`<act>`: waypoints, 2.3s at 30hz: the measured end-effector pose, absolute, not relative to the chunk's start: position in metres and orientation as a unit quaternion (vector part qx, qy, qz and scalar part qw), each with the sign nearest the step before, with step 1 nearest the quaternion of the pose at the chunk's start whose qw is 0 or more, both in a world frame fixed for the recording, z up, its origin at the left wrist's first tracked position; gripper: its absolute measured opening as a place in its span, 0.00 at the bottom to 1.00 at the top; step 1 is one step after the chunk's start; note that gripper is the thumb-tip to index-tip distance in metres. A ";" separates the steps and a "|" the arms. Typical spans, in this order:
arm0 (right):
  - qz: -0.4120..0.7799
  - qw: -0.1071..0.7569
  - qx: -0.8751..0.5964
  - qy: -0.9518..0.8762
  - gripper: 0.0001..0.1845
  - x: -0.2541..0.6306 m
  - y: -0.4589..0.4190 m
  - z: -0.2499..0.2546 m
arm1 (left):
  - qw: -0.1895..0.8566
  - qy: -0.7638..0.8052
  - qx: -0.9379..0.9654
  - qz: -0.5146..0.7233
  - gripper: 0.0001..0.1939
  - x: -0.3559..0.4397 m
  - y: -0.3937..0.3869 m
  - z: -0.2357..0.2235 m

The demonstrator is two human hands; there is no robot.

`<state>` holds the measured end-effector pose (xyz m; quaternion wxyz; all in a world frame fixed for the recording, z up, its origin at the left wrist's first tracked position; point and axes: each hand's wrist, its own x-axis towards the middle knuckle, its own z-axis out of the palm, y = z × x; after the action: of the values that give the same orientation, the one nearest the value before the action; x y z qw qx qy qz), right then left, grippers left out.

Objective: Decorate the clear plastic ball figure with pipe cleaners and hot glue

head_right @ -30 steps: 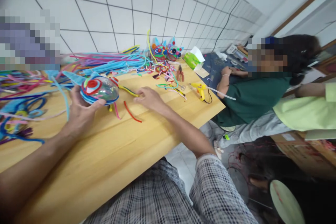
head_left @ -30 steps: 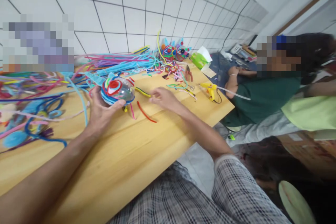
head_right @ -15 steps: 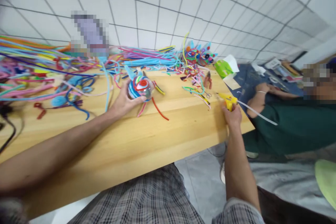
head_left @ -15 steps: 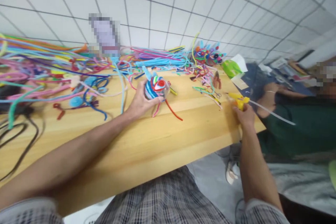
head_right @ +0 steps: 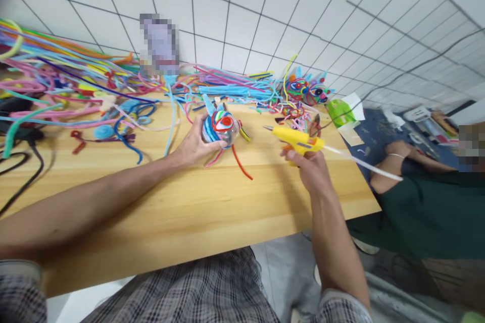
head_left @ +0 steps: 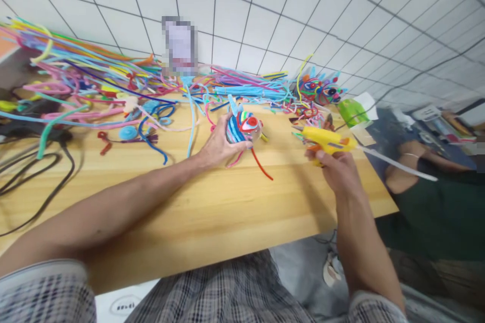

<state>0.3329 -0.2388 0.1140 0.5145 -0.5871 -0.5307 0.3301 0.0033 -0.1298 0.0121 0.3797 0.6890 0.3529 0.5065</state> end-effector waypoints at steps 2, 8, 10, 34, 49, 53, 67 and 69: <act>0.353 0.493 -0.556 -0.568 0.15 0.304 -0.237 0.120 | 0.370 0.359 0.684 0.516 0.56 0.004 -0.132 0.014; 0.363 0.439 -0.525 -0.632 0.14 0.270 -0.221 0.117 | 0.340 0.346 0.682 0.548 0.56 0.008 -0.132 0.015; 0.343 0.426 -0.531 -0.647 0.12 0.270 -0.218 0.111 | 0.331 0.357 0.679 0.549 0.56 0.009 -0.131 0.015; 0.081 0.333 -0.467 -0.815 0.15 0.272 -0.231 0.107 | 0.288 0.390 0.731 0.480 0.58 0.010 -0.139 0.024; 0.068 0.320 -0.483 -0.812 0.08 0.269 -0.231 0.108 | 0.268 0.391 0.731 0.491 0.59 0.012 -0.136 0.017; 0.057 0.324 -0.470 -0.819 0.08 0.269 -0.231 0.109 | 0.269 0.389 0.731 0.492 0.58 0.012 -0.136 0.018; 0.039 0.309 -0.477 -0.822 0.08 0.270 -0.232 0.109 | 0.281 0.392 0.731 0.483 0.58 0.011 -0.137 0.021; 0.041 0.307 -0.481 -0.820 0.08 0.271 -0.232 0.108 | 0.282 0.393 0.729 0.484 0.58 0.011 -0.137 0.020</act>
<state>0.2708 -0.2322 0.1083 0.3068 -0.4815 -0.8200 0.0412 0.0115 -0.1368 0.0201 0.2816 0.7292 0.3930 0.4842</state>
